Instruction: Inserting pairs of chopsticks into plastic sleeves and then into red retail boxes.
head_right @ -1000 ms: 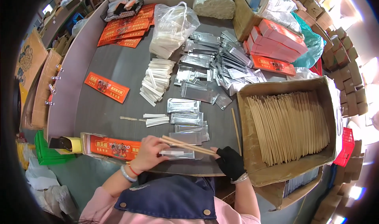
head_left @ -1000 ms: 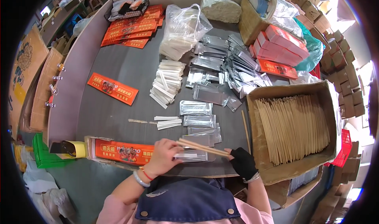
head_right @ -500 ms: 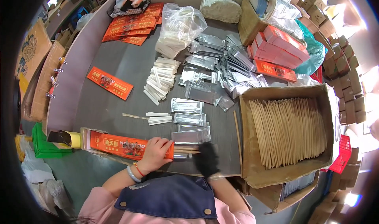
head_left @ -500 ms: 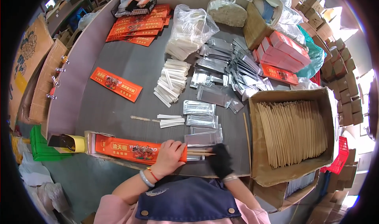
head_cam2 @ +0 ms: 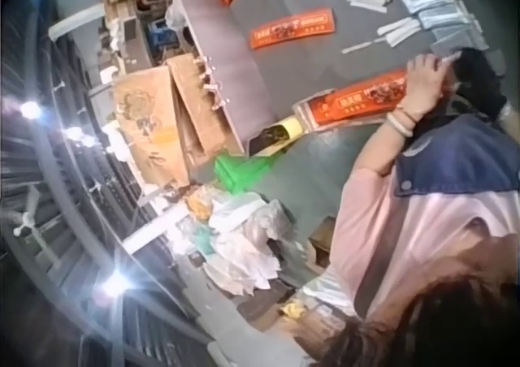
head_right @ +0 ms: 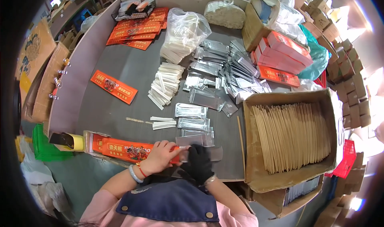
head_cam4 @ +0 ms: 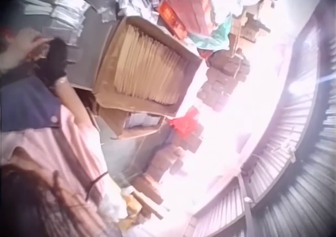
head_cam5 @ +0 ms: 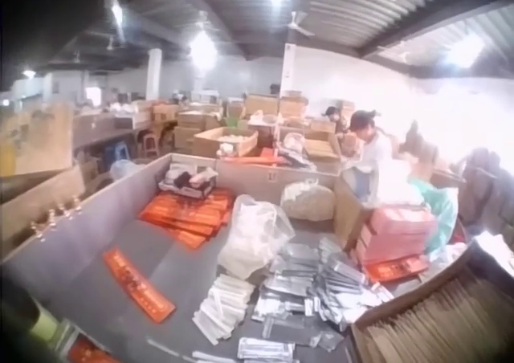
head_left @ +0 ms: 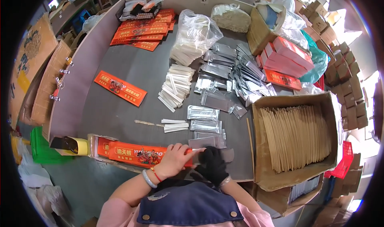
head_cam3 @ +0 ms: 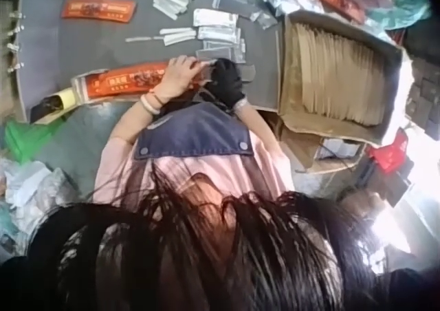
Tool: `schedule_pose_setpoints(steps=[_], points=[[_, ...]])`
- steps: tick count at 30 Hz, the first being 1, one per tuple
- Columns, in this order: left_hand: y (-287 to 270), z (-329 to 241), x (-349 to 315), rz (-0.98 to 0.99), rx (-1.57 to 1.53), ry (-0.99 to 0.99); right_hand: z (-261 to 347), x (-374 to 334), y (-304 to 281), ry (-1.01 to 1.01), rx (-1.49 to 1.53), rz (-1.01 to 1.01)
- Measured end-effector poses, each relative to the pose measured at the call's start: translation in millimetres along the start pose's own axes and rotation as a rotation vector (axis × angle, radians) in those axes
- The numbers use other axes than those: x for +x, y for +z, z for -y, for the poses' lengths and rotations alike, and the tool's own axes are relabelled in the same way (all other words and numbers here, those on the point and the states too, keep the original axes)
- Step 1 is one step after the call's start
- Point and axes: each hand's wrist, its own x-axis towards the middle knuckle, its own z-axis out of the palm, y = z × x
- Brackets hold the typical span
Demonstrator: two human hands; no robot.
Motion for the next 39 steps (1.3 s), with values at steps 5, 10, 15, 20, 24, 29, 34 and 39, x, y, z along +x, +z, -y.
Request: schedule_pose_setpoints(steps=[5, 10, 15, 20, 24, 29, 34, 39], points=[[-46.0, -6.7, 14.7, 0.309, 0.023, 0.075, 23.7, 2.7, -34.4, -0.194, -0.825, 0.27], [-119.6, 70.2, 26.3, -0.083, 0.127, -0.012, 11.9, -9.7, -84.9, -0.249, -0.653, -0.212], [-34.0, 42.9, -32.2, -0.217, 0.04, -0.504, 13.7, -15.5, -68.7, -0.224, -0.665, -0.162], [18.6, 26.2, -53.2, -0.218, -0.139, -0.664, 24.1, -16.6, -53.4, -0.222, -0.739, -0.042], [18.5, 30.3, -54.9, -0.223, -0.261, -0.643, 24.3, -15.8, -46.9, -0.23, -0.771, 0.072], [14.1, 29.9, -55.6, -0.193, -0.273, -0.662, 18.8, -9.6, -30.5, -0.194, -0.685, 0.196], [20.7, 35.8, -47.8, -0.164, -0.3, -0.598, 23.3, 13.3, 23.8, -0.352, -0.594, 0.172], [8.2, 61.6, 2.7, -0.335, -0.218, -0.377, -6.6, 9.3, -29.7, -0.308, -0.53, -0.135]])
